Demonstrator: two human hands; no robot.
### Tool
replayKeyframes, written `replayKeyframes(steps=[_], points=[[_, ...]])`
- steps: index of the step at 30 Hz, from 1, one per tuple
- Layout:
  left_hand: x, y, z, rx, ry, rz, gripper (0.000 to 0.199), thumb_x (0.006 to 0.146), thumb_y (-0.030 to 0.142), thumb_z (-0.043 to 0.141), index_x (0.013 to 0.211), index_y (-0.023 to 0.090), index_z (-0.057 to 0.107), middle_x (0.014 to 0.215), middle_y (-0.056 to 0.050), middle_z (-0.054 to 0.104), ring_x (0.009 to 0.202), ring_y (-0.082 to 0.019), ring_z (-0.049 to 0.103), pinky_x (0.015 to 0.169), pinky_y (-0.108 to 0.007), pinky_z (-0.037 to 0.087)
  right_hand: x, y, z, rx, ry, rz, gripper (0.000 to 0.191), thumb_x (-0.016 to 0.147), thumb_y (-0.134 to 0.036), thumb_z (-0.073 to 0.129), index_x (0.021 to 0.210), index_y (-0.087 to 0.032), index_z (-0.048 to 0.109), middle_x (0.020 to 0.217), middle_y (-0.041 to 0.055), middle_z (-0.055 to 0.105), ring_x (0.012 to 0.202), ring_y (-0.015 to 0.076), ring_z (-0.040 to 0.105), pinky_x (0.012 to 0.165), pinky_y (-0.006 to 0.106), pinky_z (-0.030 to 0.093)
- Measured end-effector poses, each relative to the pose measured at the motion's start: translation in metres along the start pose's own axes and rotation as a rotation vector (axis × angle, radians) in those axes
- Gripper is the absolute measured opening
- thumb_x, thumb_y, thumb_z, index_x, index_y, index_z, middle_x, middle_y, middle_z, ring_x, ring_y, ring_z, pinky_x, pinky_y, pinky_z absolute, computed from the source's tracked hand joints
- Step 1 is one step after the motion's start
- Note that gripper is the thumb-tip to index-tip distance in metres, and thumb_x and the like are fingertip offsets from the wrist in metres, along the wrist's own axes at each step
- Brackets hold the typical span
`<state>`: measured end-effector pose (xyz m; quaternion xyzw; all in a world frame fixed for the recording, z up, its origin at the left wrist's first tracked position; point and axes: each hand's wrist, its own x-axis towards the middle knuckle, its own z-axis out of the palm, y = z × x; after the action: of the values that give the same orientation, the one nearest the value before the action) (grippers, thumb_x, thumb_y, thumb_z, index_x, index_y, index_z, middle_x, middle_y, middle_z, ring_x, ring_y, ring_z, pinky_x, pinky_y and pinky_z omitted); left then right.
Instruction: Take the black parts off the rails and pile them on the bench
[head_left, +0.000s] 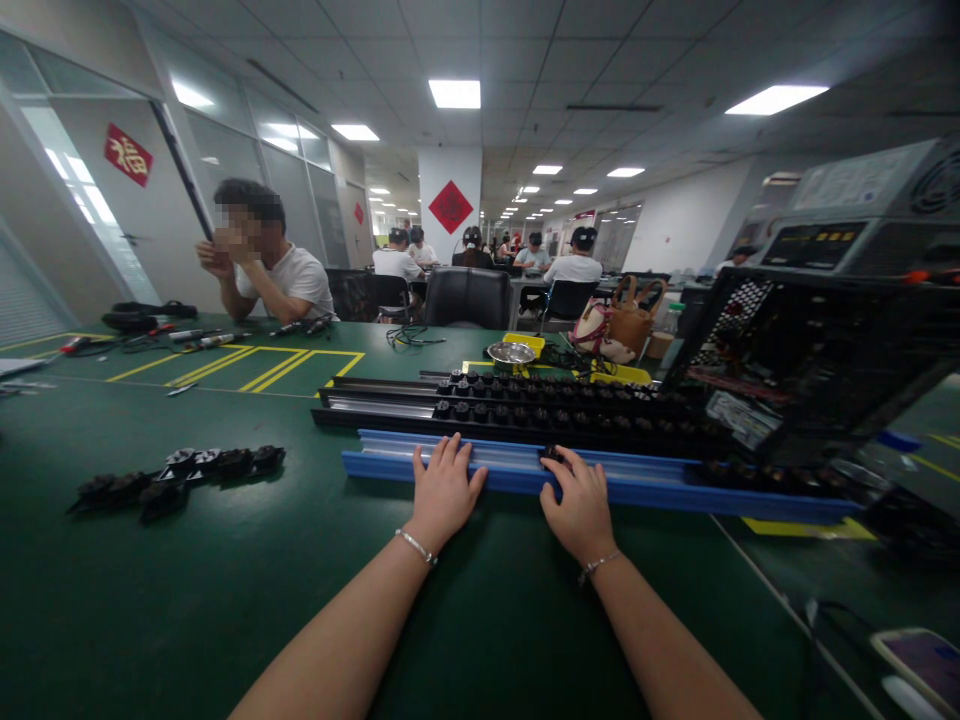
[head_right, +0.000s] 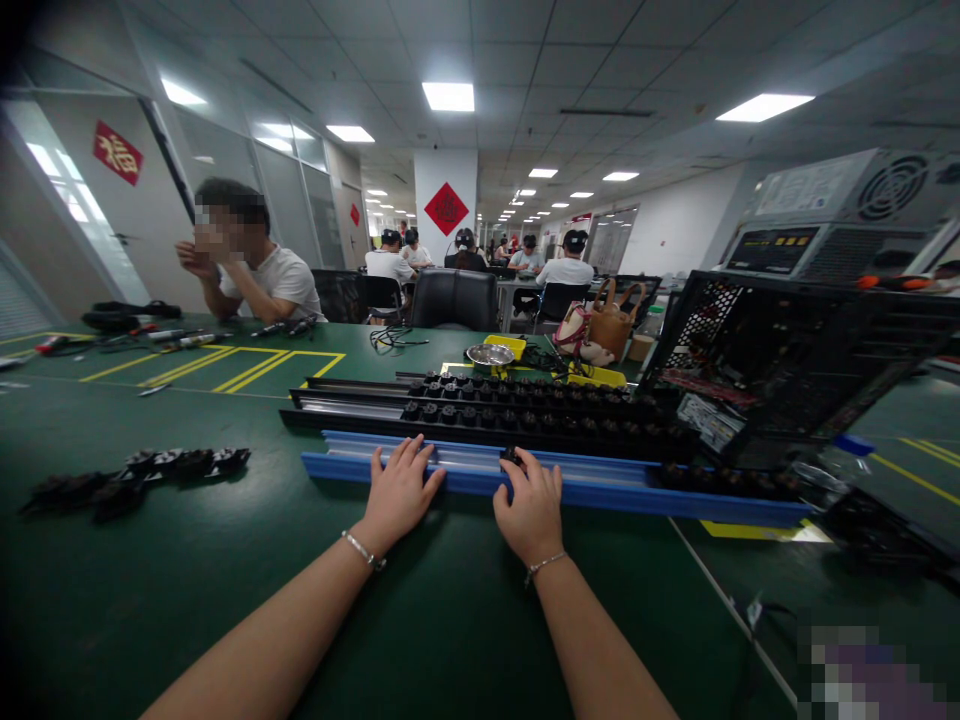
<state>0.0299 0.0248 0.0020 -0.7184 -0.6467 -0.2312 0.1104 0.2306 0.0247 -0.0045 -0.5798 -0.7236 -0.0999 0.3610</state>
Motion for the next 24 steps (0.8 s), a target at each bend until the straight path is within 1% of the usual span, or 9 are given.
replayKeyframes(steps=[5, 10, 15, 24], points=[[0.0004, 0.0008, -0.0013, 0.008, -0.008, -0.010, 0.050, 0.091, 0.050, 0.028, 0.126, 0.024, 0.053, 0.140, -0.008, 0.046, 0.131, -0.026, 0.036, 0.109, -0.057, 0.018, 0.0005, -0.0011, -0.0011, 0.012, -0.024, -0.025, 0.035, 0.078, -0.020, 0.044, 0.106, -0.019, 0.064, 0.125, 0.0107, 0.055, 0.108, 0.0245, 0.053, 0.105, 0.056, 0.024], [0.0008, 0.0013, -0.0024, 0.014, -0.021, -0.015, 0.049, 0.091, 0.049, 0.030, 0.127, 0.024, 0.053, 0.141, -0.008, 0.045, 0.132, -0.026, 0.035, 0.109, -0.056, 0.017, 0.0003, -0.0003, -0.0003, 0.019, -0.034, -0.037, 0.038, 0.077, -0.019, 0.044, 0.111, -0.020, 0.061, 0.126, 0.0099, 0.056, 0.111, 0.0245, 0.052, 0.106, 0.055, 0.024], [0.0007, 0.0003, -0.0014, 0.003, -0.004, -0.004, 0.050, 0.091, 0.050, 0.028, 0.126, 0.025, 0.053, 0.140, -0.007, 0.046, 0.131, -0.027, 0.036, 0.109, -0.057, 0.018, 0.0000, -0.0010, -0.0005, 0.029, -0.065, -0.060, 0.041, 0.077, -0.019, 0.044, 0.116, -0.020, 0.057, 0.128, 0.0099, 0.055, 0.116, 0.0247, 0.050, 0.107, 0.055, 0.024], [0.0004, -0.0005, 0.0006, -0.003, 0.003, -0.002, 0.050, 0.091, 0.050, 0.027, 0.126, 0.024, 0.052, 0.140, -0.007, 0.046, 0.131, -0.026, 0.036, 0.109, -0.058, 0.017, -0.0004, -0.0043, -0.0026, 0.057, -0.113, -0.091, 0.043, 0.078, -0.017, 0.042, 0.119, -0.017, 0.055, 0.132, 0.0107, 0.052, 0.117, 0.0241, 0.050, 0.108, 0.052, 0.024]])
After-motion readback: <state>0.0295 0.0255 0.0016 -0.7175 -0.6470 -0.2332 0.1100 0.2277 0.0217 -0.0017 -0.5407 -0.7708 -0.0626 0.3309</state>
